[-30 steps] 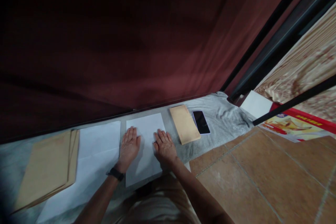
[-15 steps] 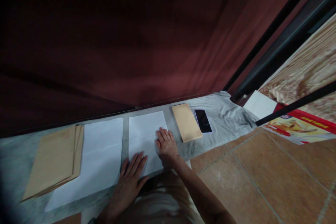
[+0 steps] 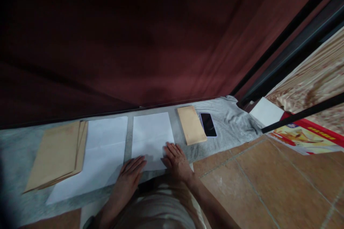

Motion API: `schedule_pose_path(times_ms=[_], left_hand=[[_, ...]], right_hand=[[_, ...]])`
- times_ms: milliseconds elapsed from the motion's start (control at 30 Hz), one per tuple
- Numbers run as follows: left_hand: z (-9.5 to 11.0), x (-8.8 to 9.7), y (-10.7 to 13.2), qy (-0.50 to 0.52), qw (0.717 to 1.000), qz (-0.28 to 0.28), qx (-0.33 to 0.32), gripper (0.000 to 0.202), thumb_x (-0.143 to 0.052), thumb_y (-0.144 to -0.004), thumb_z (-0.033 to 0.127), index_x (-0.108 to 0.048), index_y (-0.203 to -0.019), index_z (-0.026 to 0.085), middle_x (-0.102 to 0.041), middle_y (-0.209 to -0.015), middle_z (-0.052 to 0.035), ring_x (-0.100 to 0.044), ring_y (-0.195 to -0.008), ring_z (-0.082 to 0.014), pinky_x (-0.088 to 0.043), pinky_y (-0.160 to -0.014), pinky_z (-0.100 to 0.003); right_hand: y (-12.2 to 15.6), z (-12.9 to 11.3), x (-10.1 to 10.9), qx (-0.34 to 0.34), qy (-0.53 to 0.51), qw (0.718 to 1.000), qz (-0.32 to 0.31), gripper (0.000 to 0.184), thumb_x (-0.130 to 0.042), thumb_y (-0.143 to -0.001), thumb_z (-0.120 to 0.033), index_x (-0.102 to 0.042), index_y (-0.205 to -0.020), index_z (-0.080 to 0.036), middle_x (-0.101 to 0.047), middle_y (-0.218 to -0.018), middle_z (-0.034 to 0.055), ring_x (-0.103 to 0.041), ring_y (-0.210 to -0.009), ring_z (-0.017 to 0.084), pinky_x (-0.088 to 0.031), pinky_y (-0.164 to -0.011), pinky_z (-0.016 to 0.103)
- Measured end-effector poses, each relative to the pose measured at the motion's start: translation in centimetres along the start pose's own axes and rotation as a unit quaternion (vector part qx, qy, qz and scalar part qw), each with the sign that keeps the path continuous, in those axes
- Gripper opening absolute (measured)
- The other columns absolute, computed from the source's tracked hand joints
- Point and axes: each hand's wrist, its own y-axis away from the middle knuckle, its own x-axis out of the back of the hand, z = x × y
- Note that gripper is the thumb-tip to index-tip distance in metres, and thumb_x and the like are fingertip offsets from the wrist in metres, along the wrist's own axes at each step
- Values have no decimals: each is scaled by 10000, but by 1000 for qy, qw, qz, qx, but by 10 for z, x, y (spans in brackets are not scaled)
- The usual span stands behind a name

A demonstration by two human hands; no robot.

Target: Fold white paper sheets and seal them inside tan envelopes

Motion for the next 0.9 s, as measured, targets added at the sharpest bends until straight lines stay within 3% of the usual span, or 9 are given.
schedule_pose_path(times_ms=[200,367,467,533,667,767,900], left_hand=[[7,10,8,63,997,32,2,336,-450,-975,198,-721,-1161,266,-755,-1216,-43,-698,-1136,-225,-537,-1061,-459],[4,13,15,118,993,20,7,355,-516,-914,175,-716,-1184,288,-743,-1241,-28,-692,-1150,-207,-572,-1032,-392],[-9,13,16,125,991,19,41,545,-525,-826,117,-649,-1327,293,-686,-1357,-35,-647,-1242,-225,-546,-1076,-439],[-19,13,14,135,989,28,59,529,-524,-820,121,-672,-1297,292,-692,-1348,-36,-656,-1230,-226,-563,-1052,-438],[-23,19,13,182,981,49,54,269,-527,-933,271,-764,-1059,284,-787,-1098,-42,-737,-1030,-218,-624,-919,-381],[-15,25,14,220,967,84,99,279,-525,-977,411,-757,-1040,271,-795,-1020,-46,-751,-949,-213,-636,-850,-355],[-12,22,14,244,954,101,142,345,-544,-960,527,-755,-1012,260,-794,-964,-45,-754,-882,-218,-641,-796,-357]], right_hand=[[23,14,24,55,-91,991,-86,635,-546,-1014,-439,-355,-1587,-245,-467,-1579,84,-429,-1467,237,-324,-1240,489],[30,23,24,51,-108,991,-57,442,-417,-1046,-295,-550,-1467,-317,-606,-1462,35,-524,-1393,212,-384,-1207,472],[27,24,22,38,-142,989,-33,377,-430,-1059,-333,-630,-1379,-339,-699,-1339,20,-622,-1285,196,-448,-1160,449],[25,22,23,10,-179,984,-24,327,-451,-1063,-378,-709,-1261,-336,-755,-1225,18,-681,-1192,200,-517,-1087,422],[22,17,30,-71,-270,960,-6,309,-529,-1032,-472,-766,-1114,-291,-788,-1074,30,-738,-1029,216,-607,-889,341],[22,16,35,-111,-309,945,1,321,-570,-1007,-501,-770,-1075,-259,-786,-1006,39,-747,-948,224,-611,-825,327],[20,17,35,-127,-327,936,-20,302,-595,-990,-501,-761,-1081,-266,-781,-1038,39,-740,-990,244,-604,-876,370]])
